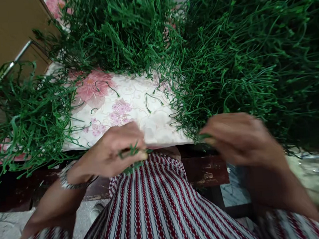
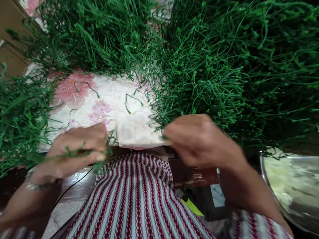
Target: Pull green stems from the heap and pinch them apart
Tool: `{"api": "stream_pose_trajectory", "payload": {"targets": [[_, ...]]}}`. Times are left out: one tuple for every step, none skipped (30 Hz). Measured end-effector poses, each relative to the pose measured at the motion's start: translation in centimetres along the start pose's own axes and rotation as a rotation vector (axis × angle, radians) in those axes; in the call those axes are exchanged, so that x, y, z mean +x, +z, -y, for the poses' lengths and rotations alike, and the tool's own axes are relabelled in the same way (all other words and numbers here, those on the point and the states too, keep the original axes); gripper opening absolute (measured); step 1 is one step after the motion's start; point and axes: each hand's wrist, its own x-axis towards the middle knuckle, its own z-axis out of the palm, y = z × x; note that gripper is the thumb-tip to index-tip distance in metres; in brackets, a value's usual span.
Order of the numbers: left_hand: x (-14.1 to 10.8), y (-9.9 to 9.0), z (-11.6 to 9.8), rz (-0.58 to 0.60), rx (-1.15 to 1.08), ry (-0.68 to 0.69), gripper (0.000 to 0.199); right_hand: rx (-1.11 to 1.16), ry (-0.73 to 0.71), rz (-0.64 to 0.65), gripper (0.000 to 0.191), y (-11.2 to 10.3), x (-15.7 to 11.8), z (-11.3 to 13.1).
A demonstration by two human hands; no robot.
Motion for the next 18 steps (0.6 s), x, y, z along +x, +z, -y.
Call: {"api": "stream_pose_trajectory", "payload": {"targets": [[0.3,0.1,0.2,-0.114,-0.097,-0.062,0.014,0.021,0.018,-0.023,0.023,0.2,0.3,0.2],[0.7,0.4,0.5,-0.24,-0.202,-0.132,0.013,0.045,0.031,-0.039,0.024,0.6,0.6,0.5],[1.1,0.7,0.7,-0.367,-0.313,-0.197,0.015,0.07,0.037,-0.045,0.024,1.3,1.1,0.9],[1.4,1.1,0.9,-0.481,-0.418,-0.256,0.017,0.095,0.035,-0.039,0.022,2.2,1.5,1.4],[1.6,1.4,1.1,-0.574,-0.512,-0.302,0.019,0.116,0.032,-0.029,0.02,3.1,1.9,1.9],[1.8,1.7,1.2,-0.64,-0.59,-0.334,0.021,0.135,0.03,-0.023,0.018,3.9,2.2,2.3],[2.0,1.9,1.2,-0.682,-0.652,-0.357,0.023,0.153,0.037,-0.028,0.016,4.7,2.4,2.6],[2.1,2.1,1.1,-0.703,-0.698,-0.368,0.024,0.174,0.055,-0.048,0.015,5.3,2.6,2.8],[2.2,2.2,1.0,-0.717,-0.732,-0.372,0.024,0.198,0.082,-0.081,0.014,5.7,2.7,3.0],[2.3,2.4,0.9,-0.731,-0.76,-0.372,0.024,0.223,0.111,-0.116,0.015,6.0,2.8,3.2],[2.4,2.5,0.8,-0.742,-0.78,-0.368,0.024,0.243,0.136,-0.145,0.017,6.3,3.0,3.3],[2.6,2.7,0.7,-0.755,-0.795,-0.355,0.022,0.255,0.151,-0.163,0.018,6.5,3.2,3.5],[2.7,2.9,0.7,-0.766,-0.799,-0.335,0.02,0.257,0.155,-0.166,0.019,6.8,3.5,3.7],[2.8,3.1,0.8,-0.777,-0.791,-0.305,0.018,0.25,0.151,-0.152,0.02,7.1,3.8,4.0],[2.9,3.4,0.8,-0.788,-0.768,-0.267,0.014,0.238,0.143,-0.13,0.021,7.6,4.2,4.2],[3.0,3.7,0.9,-0.802,-0.729,-0.221,0.011,0.226,0.138,-0.11,0.025,8.1,4.6,4.3],[3.1,3.9,1.0,-0.819,-0.68,-0.175,0.009,0.218,0.135,-0.103,0.029,8.7,5.0,4.4],[3.1,4.2,1.1,-0.837,-0.629,-0.133,0.007,0.215,0.13,-0.109,0.03,9.3,5.3,4.4]]}}
